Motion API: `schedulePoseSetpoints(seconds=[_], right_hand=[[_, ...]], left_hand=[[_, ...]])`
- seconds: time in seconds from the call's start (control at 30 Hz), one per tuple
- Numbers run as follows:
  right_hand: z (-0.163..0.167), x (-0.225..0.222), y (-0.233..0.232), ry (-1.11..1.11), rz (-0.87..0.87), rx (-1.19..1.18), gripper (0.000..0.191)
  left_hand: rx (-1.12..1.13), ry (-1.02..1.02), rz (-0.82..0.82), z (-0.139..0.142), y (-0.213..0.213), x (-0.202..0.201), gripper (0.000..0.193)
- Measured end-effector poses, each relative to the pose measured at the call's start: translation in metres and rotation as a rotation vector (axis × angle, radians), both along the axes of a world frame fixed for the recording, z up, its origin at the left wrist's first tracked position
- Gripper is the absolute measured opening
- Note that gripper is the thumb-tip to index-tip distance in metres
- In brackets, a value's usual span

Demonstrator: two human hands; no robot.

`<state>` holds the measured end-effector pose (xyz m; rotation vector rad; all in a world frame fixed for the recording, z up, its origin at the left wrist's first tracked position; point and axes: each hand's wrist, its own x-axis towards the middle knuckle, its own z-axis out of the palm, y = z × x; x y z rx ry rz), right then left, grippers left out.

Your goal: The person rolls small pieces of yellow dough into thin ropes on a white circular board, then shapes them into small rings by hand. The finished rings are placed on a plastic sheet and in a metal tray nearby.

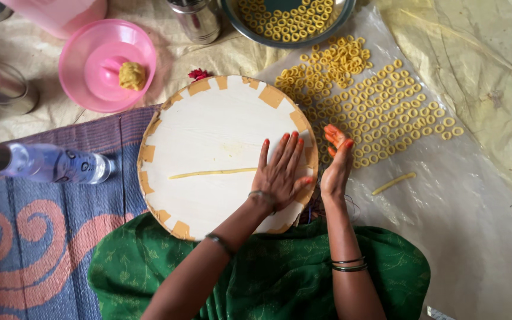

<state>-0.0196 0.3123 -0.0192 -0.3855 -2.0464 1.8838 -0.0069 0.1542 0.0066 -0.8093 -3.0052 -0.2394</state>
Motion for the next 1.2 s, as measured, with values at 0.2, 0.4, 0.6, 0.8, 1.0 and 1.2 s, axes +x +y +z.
schedulePoseSetpoints(seconds=[0.2,0.4,0.6,0.8,1.0,1.2], right_hand=[[0.004,-0.002,0.0,0.003,0.01,-0.009,0.084],[0.004,-0.005,0.0,-0.015,0.011,-0.004,0.084],[0.002,-0.005,0.002,-0.015,0.015,0.021,0.084],[0.002,-0.003,0.004,-0.02,0.016,-0.004,0.087],[0.001,-0.003,-0.001,-0.02,0.02,0.027,0.088],[0.004,-0.003,-0.002,-0.048,0.028,0.072,0.088]], left_hand=[[-0.104,-0.096,0.194,0.003,0.023,-0.078,0.09],[0.001,-0.056,0.271,0.004,0.023,-0.12,0.092],[-0.091,-0.053,0.052,0.0,0.023,-0.053,0.095],[0.095,0.063,0.09,-0.002,-0.024,-0.011,0.098],[-0.064,-0.039,0.24,0.003,-0.091,-0.038,0.095],[0.01,-0.03,0.316,0.005,-0.097,-0.112,0.096]])
